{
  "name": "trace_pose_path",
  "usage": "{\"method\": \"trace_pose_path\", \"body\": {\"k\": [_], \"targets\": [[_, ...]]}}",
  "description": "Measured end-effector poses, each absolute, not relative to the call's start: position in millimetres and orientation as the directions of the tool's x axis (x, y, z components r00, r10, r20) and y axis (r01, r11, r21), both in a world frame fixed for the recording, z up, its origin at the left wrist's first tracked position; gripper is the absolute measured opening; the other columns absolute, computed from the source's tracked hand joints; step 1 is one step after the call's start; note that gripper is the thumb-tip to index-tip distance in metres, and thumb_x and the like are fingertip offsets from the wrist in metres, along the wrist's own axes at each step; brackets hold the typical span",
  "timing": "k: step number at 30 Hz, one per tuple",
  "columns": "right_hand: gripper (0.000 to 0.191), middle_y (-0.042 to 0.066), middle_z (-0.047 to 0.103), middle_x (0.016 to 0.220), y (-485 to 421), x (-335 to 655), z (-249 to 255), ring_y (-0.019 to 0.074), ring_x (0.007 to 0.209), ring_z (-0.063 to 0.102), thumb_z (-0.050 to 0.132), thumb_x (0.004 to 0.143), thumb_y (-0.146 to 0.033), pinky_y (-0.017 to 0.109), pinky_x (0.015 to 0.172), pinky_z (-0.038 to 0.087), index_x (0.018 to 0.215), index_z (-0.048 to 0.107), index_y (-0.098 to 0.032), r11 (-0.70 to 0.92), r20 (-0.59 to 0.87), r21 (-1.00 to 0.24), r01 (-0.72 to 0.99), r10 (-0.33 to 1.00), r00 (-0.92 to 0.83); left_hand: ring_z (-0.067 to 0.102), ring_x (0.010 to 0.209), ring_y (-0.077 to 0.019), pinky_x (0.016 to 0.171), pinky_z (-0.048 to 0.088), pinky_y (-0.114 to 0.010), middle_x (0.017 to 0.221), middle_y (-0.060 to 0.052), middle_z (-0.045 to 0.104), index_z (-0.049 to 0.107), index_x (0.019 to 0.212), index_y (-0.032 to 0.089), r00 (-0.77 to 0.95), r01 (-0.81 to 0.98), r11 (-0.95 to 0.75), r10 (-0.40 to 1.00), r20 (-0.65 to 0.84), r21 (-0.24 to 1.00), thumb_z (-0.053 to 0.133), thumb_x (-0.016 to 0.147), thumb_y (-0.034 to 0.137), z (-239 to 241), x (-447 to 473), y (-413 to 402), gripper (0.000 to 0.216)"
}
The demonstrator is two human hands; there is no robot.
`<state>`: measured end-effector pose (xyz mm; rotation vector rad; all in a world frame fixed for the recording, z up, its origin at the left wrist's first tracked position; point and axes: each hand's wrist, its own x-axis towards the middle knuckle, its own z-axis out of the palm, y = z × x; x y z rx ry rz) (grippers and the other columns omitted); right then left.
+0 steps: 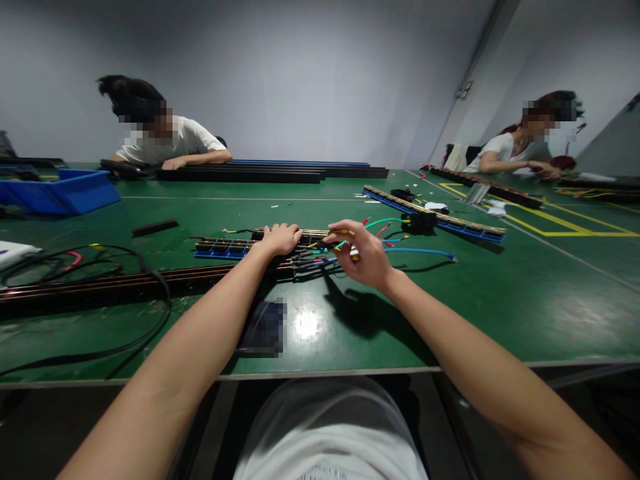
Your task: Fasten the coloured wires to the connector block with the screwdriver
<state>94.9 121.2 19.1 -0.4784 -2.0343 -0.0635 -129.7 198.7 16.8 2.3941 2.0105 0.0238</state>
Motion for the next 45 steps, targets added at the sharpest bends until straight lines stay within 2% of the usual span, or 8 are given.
{"method": "trace_pose_path", "body": {"k": [3,6,14,21,27,30,38,45], "targets": [[0.054,0.006,0.072,0.107,125,109,28,0.0200,0.092,0.075,0.054,0.077,-0.010,0.027,0.065,0.059,0.127,0.043,-0.026,0.883,0.897,-0.273,0.381,0.377,-0.230,0.051,0.131,-0.0356,0.107,0.035,-0.061,0.143,-0.016,0.056,0.056,0.136,0.024,0.179,0.983,-0.179,0.984,0.001,0.025,0.018,0.104,0.048,18,-129,198,0.054],[0.057,0.006,0.071,0.108,135,123,33,0.0207,0.092,0.074,0.055,0.072,-0.012,0.028,0.065,0.058,0.126,0.044,-0.025,0.854,0.911,-0.326,0.407,0.398,-0.106,0.051,0.131,-0.0350,0.108,0.034,-0.061,0.144,-0.015,0.056,0.055,0.136,0.025,0.177,0.984,-0.177,0.984,-0.004,0.023,0.018,0.104,0.048,18,-129,198,0.054],[0.066,0.004,0.075,0.091,163,138,23,0.0231,0.096,0.071,0.054,0.069,-0.012,0.033,0.072,0.058,0.133,0.045,-0.022,0.762,0.862,-0.424,0.489,0.505,-0.039,0.051,0.131,-0.0351,0.108,0.034,-0.062,0.143,-0.015,0.056,0.056,0.136,0.025,0.173,0.985,-0.173,0.985,0.000,0.022,0.018,0.104,0.048,16,-130,200,0.054],[0.055,0.003,0.077,0.088,164,137,18,0.0202,0.083,0.072,0.052,0.068,-0.008,0.031,0.070,0.058,0.120,0.061,-0.020,0.754,0.790,-0.441,0.488,0.584,-0.188,0.051,0.131,-0.0353,0.107,0.035,-0.061,0.143,-0.015,0.056,0.055,0.137,0.026,0.175,0.984,-0.175,0.985,-0.001,0.021,0.019,0.104,0.049,16,-131,199,0.054],[0.061,0.000,0.075,0.083,165,131,12,0.0196,0.094,0.072,0.045,0.062,0.004,0.032,0.082,0.058,0.111,0.068,-0.024,0.851,0.757,-0.288,0.440,0.484,-0.440,0.052,0.130,-0.0352,0.107,0.035,-0.061,0.142,-0.016,0.057,0.055,0.137,0.025,0.177,0.984,-0.177,0.984,0.014,0.025,0.018,0.104,0.048,14,-131,200,0.055],[0.061,0.000,0.074,0.081,165,128,10,0.0202,0.094,0.071,0.044,0.060,0.006,0.031,0.080,0.058,0.108,0.068,-0.023,0.866,0.750,-0.264,0.426,0.461,-0.473,0.051,0.130,-0.0356,0.107,0.035,-0.062,0.142,-0.017,0.057,0.056,0.135,0.024,0.178,0.984,-0.178,0.984,0.013,0.025,0.018,0.104,0.048,14,-131,200,0.055],[0.049,0.004,0.076,0.091,158,132,20,0.0241,0.088,0.070,0.055,0.069,-0.007,0.037,0.078,0.057,0.116,0.059,-0.021,0.759,0.829,-0.367,0.538,0.529,-0.180,0.051,0.131,-0.0352,0.107,0.035,-0.061,0.143,-0.016,0.056,0.055,0.137,0.025,0.175,0.984,-0.175,0.984,0.002,0.021,0.018,0.104,0.049,16,-131,200,0.055],[0.041,0.001,0.073,0.090,146,135,36,0.0192,0.080,0.071,0.055,0.077,-0.020,0.028,0.059,0.051,0.118,0.057,-0.023,0.790,0.869,-0.467,0.397,0.494,0.040,0.051,0.130,-0.0361,0.107,0.035,-0.062,0.143,-0.017,0.056,0.056,0.136,0.022,0.173,0.985,-0.172,0.985,-0.004,0.019,0.019,0.104,0.046,18,-129,198,0.054]]}}
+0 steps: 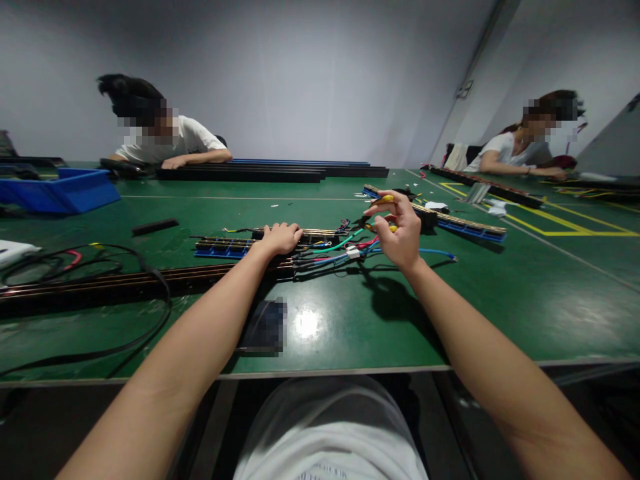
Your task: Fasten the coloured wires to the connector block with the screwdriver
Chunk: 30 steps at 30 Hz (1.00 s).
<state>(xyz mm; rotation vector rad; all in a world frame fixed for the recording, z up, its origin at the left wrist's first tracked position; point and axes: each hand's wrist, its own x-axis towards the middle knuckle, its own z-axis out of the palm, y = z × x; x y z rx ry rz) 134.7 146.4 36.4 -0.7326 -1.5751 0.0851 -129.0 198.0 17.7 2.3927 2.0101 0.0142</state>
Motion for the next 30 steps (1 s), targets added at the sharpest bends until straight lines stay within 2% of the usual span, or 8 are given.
{"method": "trace_pose_path", "body": {"k": [6,9,13,19,23,30], "targets": [[0.035,-0.002,0.071,0.081,143,133,41,0.0149,0.067,0.067,0.055,0.078,-0.023,0.025,0.052,0.047,0.113,0.059,-0.024,0.792,0.846,-0.521,0.318,0.528,0.072,0.051,0.130,-0.0363,0.106,0.036,-0.062,0.142,-0.018,0.056,0.056,0.137,0.021,0.175,0.985,-0.175,0.985,-0.004,0.014,0.019,0.104,0.045,17,-129,199,0.055],[0.037,-0.001,0.072,0.080,144,134,39,0.0156,0.067,0.067,0.055,0.076,-0.021,0.025,0.052,0.045,0.113,0.059,-0.023,0.778,0.830,-0.538,0.324,0.557,0.039,0.051,0.130,-0.0360,0.106,0.036,-0.062,0.142,-0.017,0.056,0.056,0.137,0.022,0.176,0.984,-0.176,0.984,-0.003,0.011,0.018,0.104,0.045,17,-129,199,0.054],[0.043,0.000,0.074,0.081,146,134,36,0.0180,0.074,0.069,0.053,0.070,-0.016,0.026,0.057,0.049,0.112,0.060,-0.021,0.760,0.803,-0.534,0.370,0.593,-0.058,0.052,0.130,-0.0361,0.106,0.036,-0.063,0.142,-0.017,0.056,0.056,0.136,0.022,0.180,0.984,-0.180,0.984,0.000,0.012,0.018,0.104,0.045,17,-129,200,0.054],[0.044,-0.002,0.071,0.074,142,127,34,0.0143,0.064,0.066,0.048,0.064,-0.008,0.023,0.055,0.046,0.104,0.060,-0.020,0.738,0.722,-0.521,0.428,0.649,-0.239,0.051,0.130,-0.0363,0.106,0.035,-0.064,0.142,-0.017,0.056,0.056,0.136,0.022,0.182,0.983,-0.182,0.983,0.007,0.023,0.018,0.104,0.047,15,-130,201,0.055],[0.048,-0.001,0.071,0.079,140,122,34,0.0143,0.067,0.066,0.047,0.061,-0.006,0.021,0.055,0.046,0.105,0.059,-0.021,0.735,0.646,-0.507,0.450,0.670,-0.366,0.051,0.130,-0.0364,0.106,0.035,-0.064,0.142,-0.017,0.057,0.056,0.136,0.022,0.182,0.983,-0.182,0.983,0.013,0.023,0.018,0.104,0.047,14,-131,202,0.055],[0.048,0.000,0.075,0.082,140,123,38,0.0161,0.068,0.067,0.048,0.064,-0.005,0.025,0.062,0.048,0.108,0.054,-0.021,0.691,0.654,-0.517,0.505,0.700,-0.288,0.052,0.130,-0.0363,0.106,0.035,-0.063,0.142,-0.017,0.057,0.056,0.136,0.023,0.183,0.983,-0.183,0.983,0.011,0.020,0.018,0.104,0.048,14,-131,202,0.056]]}}
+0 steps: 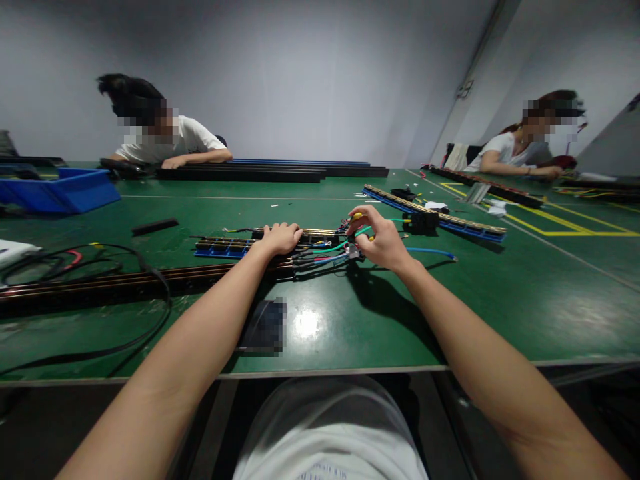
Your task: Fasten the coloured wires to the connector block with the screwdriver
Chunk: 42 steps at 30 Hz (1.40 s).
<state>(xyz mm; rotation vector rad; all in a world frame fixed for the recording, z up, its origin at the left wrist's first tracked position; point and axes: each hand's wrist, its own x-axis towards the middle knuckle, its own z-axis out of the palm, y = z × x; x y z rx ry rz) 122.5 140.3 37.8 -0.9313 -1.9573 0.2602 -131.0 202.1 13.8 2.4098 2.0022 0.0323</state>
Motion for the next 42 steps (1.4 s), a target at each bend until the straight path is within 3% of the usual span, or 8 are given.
{"method": "trace_pose_path", "body": {"k": [5,12,16,18,21,25,31,42], "targets": [[0.050,-0.001,0.071,0.079,140,123,33,0.0159,0.070,0.067,0.045,0.062,-0.001,0.024,0.063,0.050,0.107,0.053,-0.022,0.717,0.671,-0.480,0.504,0.671,-0.315,0.052,0.129,-0.0365,0.106,0.036,-0.063,0.141,-0.018,0.057,0.056,0.136,0.023,0.186,0.982,-0.186,0.982,0.014,0.021,0.017,0.104,0.049,13,-132,201,0.056],[0.055,0.002,0.074,0.091,135,119,28,0.0197,0.092,0.070,0.044,0.065,0.003,0.029,0.080,0.054,0.112,0.056,-0.023,0.794,0.755,-0.090,0.601,0.448,-0.479,0.051,0.129,-0.0355,0.106,0.035,-0.062,0.142,-0.017,0.057,0.056,0.136,0.023,0.179,0.984,-0.179,0.984,0.006,0.015,0.017,0.104,0.048,15,-131,200,0.056],[0.054,0.004,0.074,0.099,131,116,29,0.0225,0.097,0.070,0.046,0.066,0.002,0.030,0.076,0.055,0.113,0.057,-0.023,0.780,0.713,-0.033,0.625,0.456,-0.533,0.051,0.129,-0.0355,0.106,0.035,-0.062,0.142,-0.017,0.057,0.056,0.135,0.023,0.174,0.985,-0.174,0.985,0.003,0.013,0.017,0.104,0.047,16,-129,199,0.056],[0.054,0.003,0.074,0.090,129,116,31,0.0239,0.092,0.070,0.049,0.066,-0.001,0.031,0.071,0.054,0.114,0.056,-0.023,0.779,0.744,-0.093,0.619,0.468,-0.477,0.051,0.129,-0.0349,0.107,0.035,-0.061,0.142,-0.017,0.057,0.056,0.135,0.023,0.171,0.985,-0.171,0.985,0.001,0.013,0.017,0.104,0.047,17,-129,199,0.055],[0.053,0.002,0.074,0.088,124,116,36,0.0223,0.083,0.070,0.052,0.067,-0.006,0.030,0.063,0.052,0.117,0.054,-0.024,0.766,0.805,-0.287,0.575,0.519,-0.289,0.052,0.130,-0.0348,0.107,0.035,-0.060,0.142,-0.016,0.057,0.056,0.136,0.023,0.172,0.985,-0.172,0.985,0.000,0.015,0.018,0.104,0.047,17,-130,199,0.055],[0.045,0.001,0.072,0.088,116,116,45,0.0193,0.081,0.071,0.053,0.075,-0.018,0.028,0.059,0.050,0.119,0.052,-0.025,0.788,0.823,-0.493,0.368,0.560,-0.095,0.051,0.130,-0.0340,0.107,0.035,-0.060,0.143,-0.016,0.057,0.055,0.135,0.024,0.165,0.986,-0.165,0.986,-0.012,0.014,0.018,0.105,0.047,19,-129,198,0.054],[0.026,-0.002,0.068,0.070,115,113,52,0.0202,0.078,0.073,0.056,0.080,-0.026,0.030,0.067,0.054,0.106,0.056,-0.024,0.789,0.797,-0.597,0.141,0.604,-0.002,0.051,0.131,-0.0340,0.108,0.035,-0.060,0.143,-0.015,0.057,0.055,0.136,0.025,0.159,0.987,-0.159,0.987,-0.011,0.009,0.019,0.105,0.047,19,-128,196,0.053],[0.028,-0.004,0.069,0.064,139,123,53,0.0197,0.069,0.072,0.057,0.070,-0.025,0.034,0.070,0.057,0.098,0.055,-0.024,0.636,0.647,-0.761,0.128,0.758,0.085,0.051,0.130,-0.0344,0.107,0.035,-0.060,0.142,-0.016,0.056,0.055,0.136,0.024,0.166,0.986,-0.166,0.986,-0.010,0.017,0.019,0.104,0.047,19,-129,196,0.053]]}}
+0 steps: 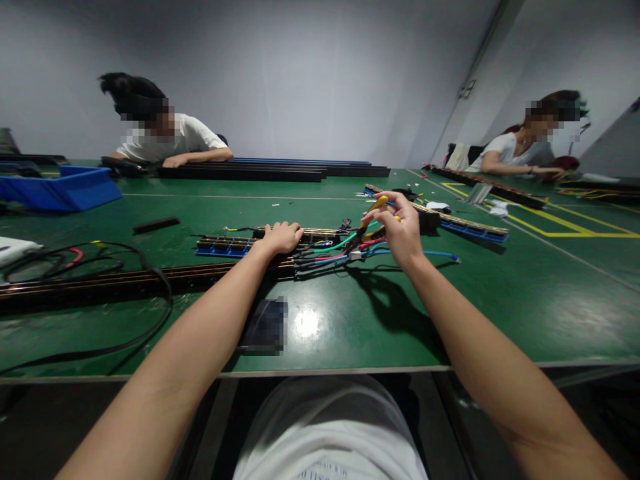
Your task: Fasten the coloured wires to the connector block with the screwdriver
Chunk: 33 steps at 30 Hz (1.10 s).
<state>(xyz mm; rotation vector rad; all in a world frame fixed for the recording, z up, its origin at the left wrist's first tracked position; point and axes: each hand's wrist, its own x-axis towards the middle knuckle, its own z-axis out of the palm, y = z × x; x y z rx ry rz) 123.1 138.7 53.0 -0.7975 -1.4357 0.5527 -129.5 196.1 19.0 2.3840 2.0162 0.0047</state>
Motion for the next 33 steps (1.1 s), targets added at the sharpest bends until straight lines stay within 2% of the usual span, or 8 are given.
{"method": "trace_pose_path", "body": {"k": [5,9,11,15,18,23,28,33], "targets": [[0.030,-0.005,0.068,0.064,139,118,47,0.0199,0.072,0.072,0.056,0.069,-0.023,0.034,0.072,0.057,0.099,0.055,-0.024,0.618,0.629,-0.767,0.173,0.777,0.015,0.051,0.130,-0.0347,0.107,0.035,-0.060,0.143,-0.016,0.056,0.056,0.135,0.024,0.162,0.987,-0.162,0.987,-0.009,0.018,0.019,0.104,0.046,19,-129,195,0.053],[0.029,-0.004,0.067,0.071,122,107,42,0.0157,0.062,0.067,0.050,0.069,-0.016,0.028,0.059,0.053,0.096,0.056,-0.023,0.685,0.685,-0.672,0.281,0.719,-0.117,0.051,0.131,-0.0337,0.108,0.035,-0.059,0.143,-0.015,0.056,0.056,0.135,0.025,0.156,0.988,-0.156,0.988,-0.007,0.013,0.018,0.105,0.047,20,-129,194,0.053],[0.031,-0.003,0.065,0.069,113,101,37,0.0147,0.061,0.064,0.050,0.069,-0.013,0.027,0.059,0.052,0.097,0.058,-0.024,0.784,0.741,-0.506,0.359,0.608,-0.284,0.050,0.131,-0.0340,0.108,0.035,-0.059,0.143,-0.015,0.056,0.056,0.135,0.024,0.156,0.988,-0.156,0.988,-0.007,0.015,0.019,0.105,0.047,20,-128,194,0.053],[0.039,0.004,0.069,0.081,101,89,27,0.0219,0.086,0.066,0.050,0.069,-0.011,0.031,0.069,0.055,0.104,0.061,-0.023,0.944,0.722,0.010,0.329,0.221,-0.655,0.050,0.132,-0.0345,0.108,0.034,-0.060,0.144,-0.016,0.055,0.055,0.136,0.023,0.152,0.988,-0.152,0.988,0.000,0.017,0.019,0.105,0.047,20,-127,193,0.053],[0.040,0.007,0.071,0.088,98,85,24,0.0237,0.095,0.065,0.051,0.071,-0.011,0.032,0.069,0.055,0.108,0.061,-0.022,0.930,0.621,0.127,0.344,0.196,-0.759,0.050,0.132,-0.0339,0.108,0.034,-0.059,0.144,-0.015,0.056,0.055,0.136,0.024,0.147,0.989,-0.147,0.989,0.004,0.010,0.019,0.105,0.047,20,-126,193,0.053],[0.051,0.002,0.073,0.086,101,95,34,0.0219,0.091,0.068,0.054,0.075,-0.013,0.033,0.077,0.056,0.124,0.054,-0.025,0.911,0.749,-0.153,0.384,0.361,-0.556,0.050,0.132,-0.0335,0.108,0.035,-0.058,0.143,-0.015,0.056,0.055,0.136,0.024,0.151,0.989,-0.151,0.989,-0.007,0.007,0.019,0.105,0.047,19,-127,194,0.053],[0.048,0.002,0.071,0.083,108,110,46,0.0225,0.092,0.070,0.057,0.082,-0.024,0.029,0.061,0.054,0.129,0.051,-0.025,0.832,0.793,-0.500,0.240,0.551,-0.260,0.051,0.131,-0.0346,0.108,0.035,-0.059,0.143,-0.016,0.056,0.055,0.136,0.023,0.159,0.987,-0.159,0.987,-0.005,0.007,0.018,0.105,0.046,18,-129,196,0.054],[0.041,0.001,0.068,0.074,114,116,55,0.0227,0.084,0.070,0.056,0.083,-0.036,0.032,0.061,0.055,0.122,0.055,-0.025,0.797,0.792,-0.594,0.111,0.604,-0.095,0.051,0.131,-0.0347,0.108,0.035,-0.059,0.143,-0.017,0.056,0.055,0.136,0.022,0.161,0.987,-0.161,0.987,-0.008,0.007,0.018,0.105,0.046,19,-129,195,0.054]]}}
